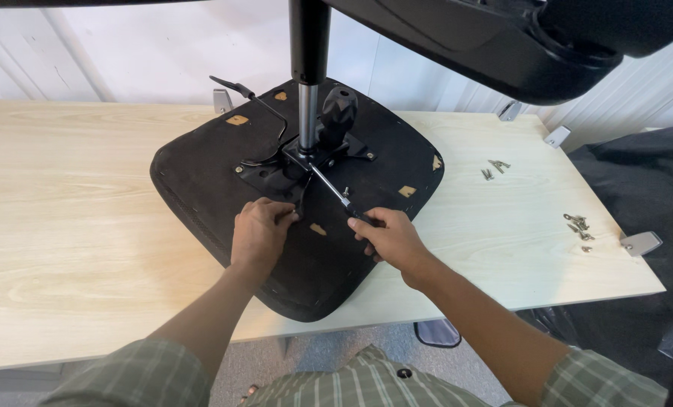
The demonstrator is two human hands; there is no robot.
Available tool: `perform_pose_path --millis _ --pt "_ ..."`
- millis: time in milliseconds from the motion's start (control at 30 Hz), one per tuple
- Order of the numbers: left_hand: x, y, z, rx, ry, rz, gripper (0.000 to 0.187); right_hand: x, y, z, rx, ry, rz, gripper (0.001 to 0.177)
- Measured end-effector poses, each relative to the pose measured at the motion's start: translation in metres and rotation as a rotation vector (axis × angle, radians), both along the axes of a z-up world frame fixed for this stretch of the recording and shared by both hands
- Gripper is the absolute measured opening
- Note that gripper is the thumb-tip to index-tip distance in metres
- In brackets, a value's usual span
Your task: The person uses a screwdriver to tighten screws into the underside of an overturned chair seat, securing the central gas lift mechanism to the seat base. The person repeatedly picks up screws and fastens them into the mounting plate.
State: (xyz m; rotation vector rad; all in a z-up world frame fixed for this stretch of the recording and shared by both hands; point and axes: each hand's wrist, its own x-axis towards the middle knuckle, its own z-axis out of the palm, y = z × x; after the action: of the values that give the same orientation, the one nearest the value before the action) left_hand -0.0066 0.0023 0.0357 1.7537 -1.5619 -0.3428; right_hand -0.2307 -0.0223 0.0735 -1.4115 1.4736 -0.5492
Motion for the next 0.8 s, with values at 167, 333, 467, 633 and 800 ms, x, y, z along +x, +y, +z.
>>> perform_pose_path --millis 167,333,467,633,800 --pt "0.002 -0.003 -0.007 -0.087 -0.128 -0.06 0.017 0.002 0.006 0.002 0.008 0.001 0.005 0.029" --pt "0.001 -0.005 -0.002 -0.008 -0.153 -0.057 0.016 0.005 0.008 0.001 0.02 0.026 0.008 0.026" --pt "0.002 -0.007 0.003 0.105 -0.164 -0.009 0.019 0.003 0.002 0.0 -0.023 0.108 0.03 0.025" --pt "0.012 -0.016 0.002 0.201 -0.156 -0.1 0.024 -0.004 -0.007 0.028 -0.34 0.314 0.185 0.028" --pt "0.011 -0.017 -0.014 0.107 -0.109 -0.054 0.023 0.002 -0.008 0.078 -0.451 0.606 0.315 0.026"
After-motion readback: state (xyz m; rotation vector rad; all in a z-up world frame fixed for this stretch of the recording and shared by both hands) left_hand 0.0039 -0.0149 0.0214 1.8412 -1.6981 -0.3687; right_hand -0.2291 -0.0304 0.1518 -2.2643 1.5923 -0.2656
